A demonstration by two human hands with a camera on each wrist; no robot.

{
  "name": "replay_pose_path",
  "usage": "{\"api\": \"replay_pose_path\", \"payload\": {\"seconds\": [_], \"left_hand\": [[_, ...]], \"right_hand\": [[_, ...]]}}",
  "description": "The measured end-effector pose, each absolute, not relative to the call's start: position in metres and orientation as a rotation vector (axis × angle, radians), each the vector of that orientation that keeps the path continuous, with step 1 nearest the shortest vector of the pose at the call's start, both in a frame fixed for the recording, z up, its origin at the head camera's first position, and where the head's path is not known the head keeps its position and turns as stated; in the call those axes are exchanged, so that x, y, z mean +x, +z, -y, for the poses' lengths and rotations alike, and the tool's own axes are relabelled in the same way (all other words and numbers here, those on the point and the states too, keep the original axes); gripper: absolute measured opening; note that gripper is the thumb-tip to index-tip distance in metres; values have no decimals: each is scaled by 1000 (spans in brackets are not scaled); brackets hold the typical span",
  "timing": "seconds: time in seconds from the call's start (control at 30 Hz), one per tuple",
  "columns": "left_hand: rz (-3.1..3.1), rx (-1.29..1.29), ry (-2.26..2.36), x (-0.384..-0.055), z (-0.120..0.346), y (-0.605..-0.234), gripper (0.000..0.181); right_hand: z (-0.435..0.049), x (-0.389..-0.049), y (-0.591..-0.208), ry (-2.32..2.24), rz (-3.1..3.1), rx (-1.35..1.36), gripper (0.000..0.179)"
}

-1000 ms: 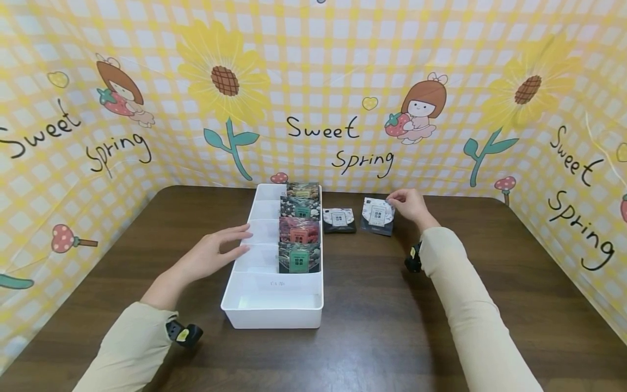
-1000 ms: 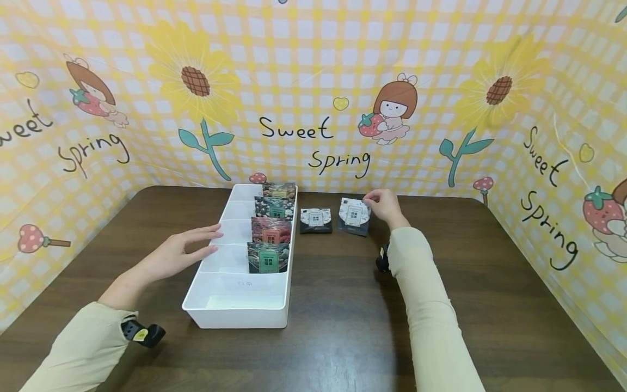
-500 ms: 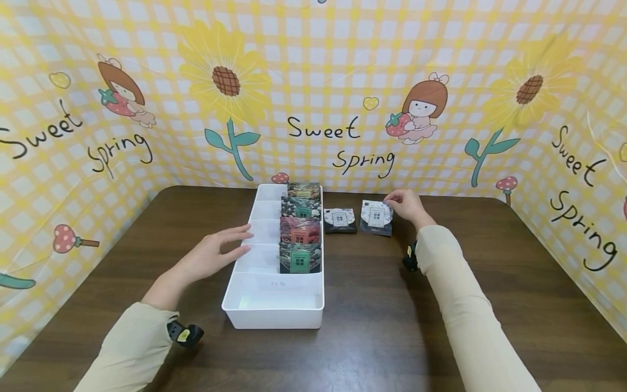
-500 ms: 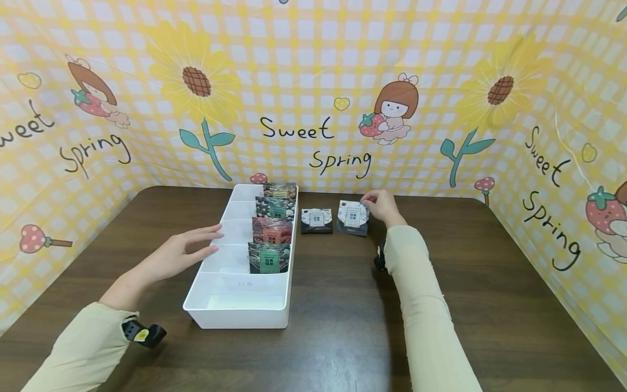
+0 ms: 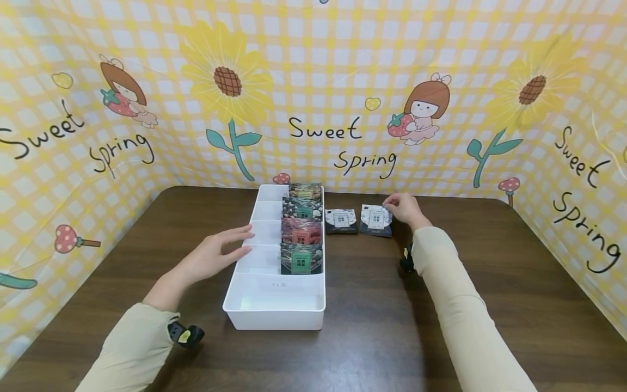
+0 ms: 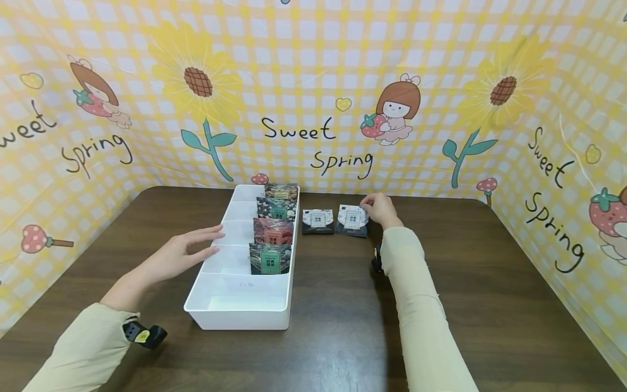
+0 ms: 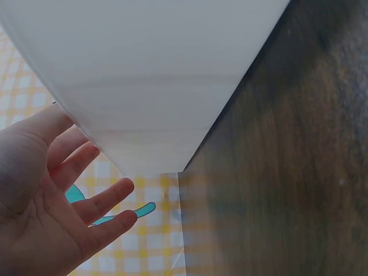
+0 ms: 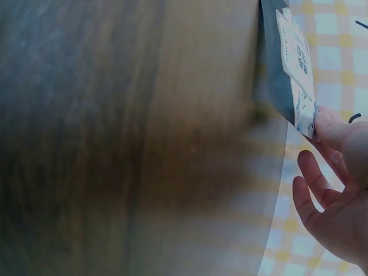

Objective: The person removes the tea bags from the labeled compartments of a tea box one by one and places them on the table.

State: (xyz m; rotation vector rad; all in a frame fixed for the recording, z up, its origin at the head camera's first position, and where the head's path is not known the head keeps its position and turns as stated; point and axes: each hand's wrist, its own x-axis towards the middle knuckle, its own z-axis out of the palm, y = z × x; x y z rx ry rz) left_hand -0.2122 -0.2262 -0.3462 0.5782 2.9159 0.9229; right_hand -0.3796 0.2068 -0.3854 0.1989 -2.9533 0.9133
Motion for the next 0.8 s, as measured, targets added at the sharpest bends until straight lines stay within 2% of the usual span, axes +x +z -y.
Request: {"api": "replay_pose_path", "payload": {"seconds": [0.8], "left_hand": [[-2925,600,911,-213,226,-346,45]], "right_hand": [[-207,-380,-377,960,2937,276,25]]}}
